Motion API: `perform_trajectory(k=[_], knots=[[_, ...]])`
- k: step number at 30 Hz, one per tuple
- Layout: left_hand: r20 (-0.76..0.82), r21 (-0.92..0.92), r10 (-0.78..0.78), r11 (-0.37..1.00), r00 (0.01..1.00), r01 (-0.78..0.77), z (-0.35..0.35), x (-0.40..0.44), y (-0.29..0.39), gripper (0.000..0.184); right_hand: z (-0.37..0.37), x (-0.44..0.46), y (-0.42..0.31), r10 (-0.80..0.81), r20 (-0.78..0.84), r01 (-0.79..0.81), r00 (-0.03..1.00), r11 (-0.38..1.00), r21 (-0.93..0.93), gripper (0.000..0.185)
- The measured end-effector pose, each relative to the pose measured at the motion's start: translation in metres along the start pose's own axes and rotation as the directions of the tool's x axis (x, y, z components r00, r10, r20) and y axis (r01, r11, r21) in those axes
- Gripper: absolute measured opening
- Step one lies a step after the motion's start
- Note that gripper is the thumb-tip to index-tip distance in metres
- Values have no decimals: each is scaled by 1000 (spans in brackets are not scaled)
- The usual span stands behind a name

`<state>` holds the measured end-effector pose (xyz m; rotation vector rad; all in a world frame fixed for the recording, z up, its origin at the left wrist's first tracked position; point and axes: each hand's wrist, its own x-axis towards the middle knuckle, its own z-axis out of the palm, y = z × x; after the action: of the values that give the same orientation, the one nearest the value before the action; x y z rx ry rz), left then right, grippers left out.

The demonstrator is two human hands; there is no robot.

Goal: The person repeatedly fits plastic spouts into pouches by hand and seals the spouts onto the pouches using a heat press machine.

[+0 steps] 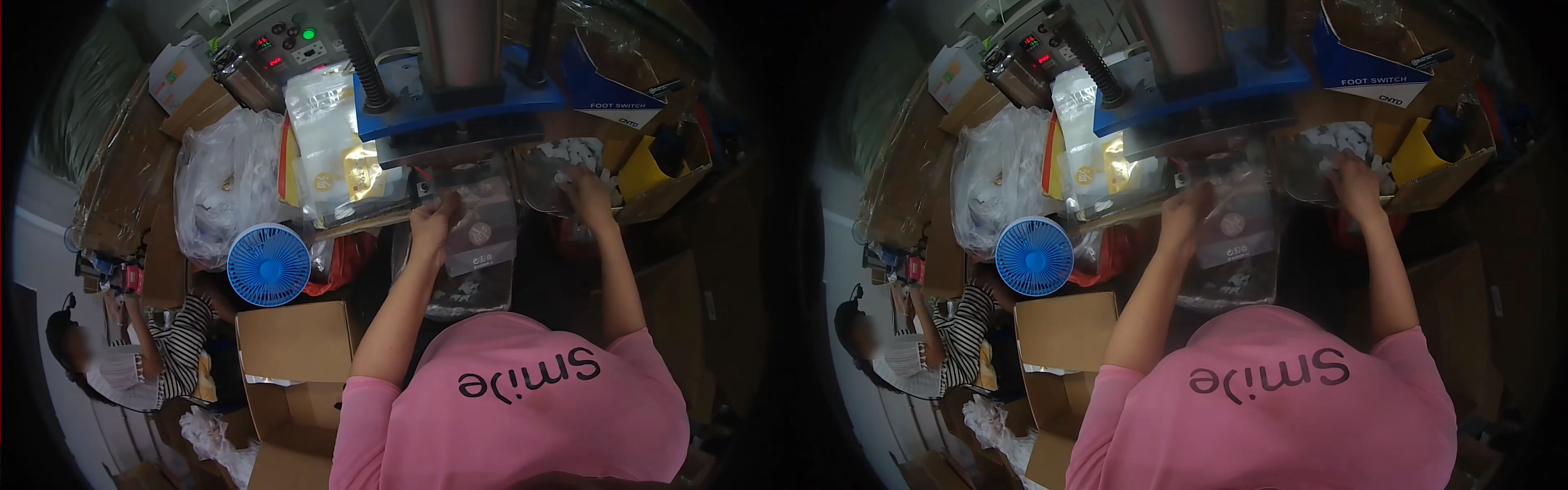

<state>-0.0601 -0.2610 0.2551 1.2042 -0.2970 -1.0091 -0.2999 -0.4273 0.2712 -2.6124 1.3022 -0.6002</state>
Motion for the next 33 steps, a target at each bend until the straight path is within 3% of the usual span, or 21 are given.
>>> perform_trajectory(k=[3,5,6,7,8,9,10,11,13,15,16,17,19,21,23,24,26,27,29,31,33], knots=[[80,122,3,992,997,-13,-11,5,9,29,12,4,-2,-100,-61,97,993,994,-47,24],[153,477,61,869,986,-128,-27,9,27,34,15,7,-5,-106,-80,106,991,994,-5,23],[144,485,61,866,988,-124,-38,10,39,34,16,10,-6,-108,-102,112,989,993,26,22],[93,679,372,654,924,-332,-52,11,52,36,19,11,-5,-108,-99,112,989,993,38,22],[125,833,642,347,757,-432,-62,11,62,39,22,11,-3,-43,-116,62,992,984,164,22],[126,841,639,337,759,-424,-77,13,59,39,25,11,-2,26,-124,11,992,957,290,23],[253,935,732,-17,632,-354,-99,15,46,41,25,10,0,30,-119,7,992,953,303,23],[414,910,755,-358,508,-210,-114,14,38,44,23,10,1,63,-46,-42,997,928,371,23],[410,911,742,-300,531,-285,-123,2,35,36,22,15,0,102,24,-103,994,895,433,23],[201,919,750,78,630,-386,-137,-9,39,23,22,10,2,62,-17,-41,998,815,578,23],[233,909,735,68,637,-411,-130,-19,50,11,17,5,-5,75,-9,-57,997,823,565,23],[233,902,728,85,644,-423,-120,-28,51,11,10,4,-20,64,-1,-51,998,795,604,23],[11,582,484,708,875,-399,-101,-44,45,9,0,4,-48,28,9,-27,1000,766,642,22],[48,547,438,740,897,-391,-80,-51,28,9,-9,0,-77,4,16,-14,1000,777,629,23],[110,538,378,755,919,-375,-72,-52,4,12,-18,-4,-103,-155,77,45,985,661,749,23],[105,536,372,760,922,-367,-67,-57,-3,12,-18,-7,-111,-156,86,40,984,664,747,23],[188,511,329,772,926,-378,-56,-65,-11,13,-17,-8,-121,-365,253,10,896,586,810,26],[246,471,308,790,919,-391,-62,-63,-22,15,-12,-8,-121,-371,249,15,894,581,814,26],[236,459,264,818,935,-347,-62,-64,-27,15,8,-7,-118,-481,394,-126,783,498,858,29],[236,444,216,843,947,-303,-55,-62,-24,15,23,-7,-113,-450,382,-160,807,457,875,31],[135,404,61,908,989,-111,-44,-56,-17,17,24,-7,-107,-408,377,-201,831,411,889,34]])
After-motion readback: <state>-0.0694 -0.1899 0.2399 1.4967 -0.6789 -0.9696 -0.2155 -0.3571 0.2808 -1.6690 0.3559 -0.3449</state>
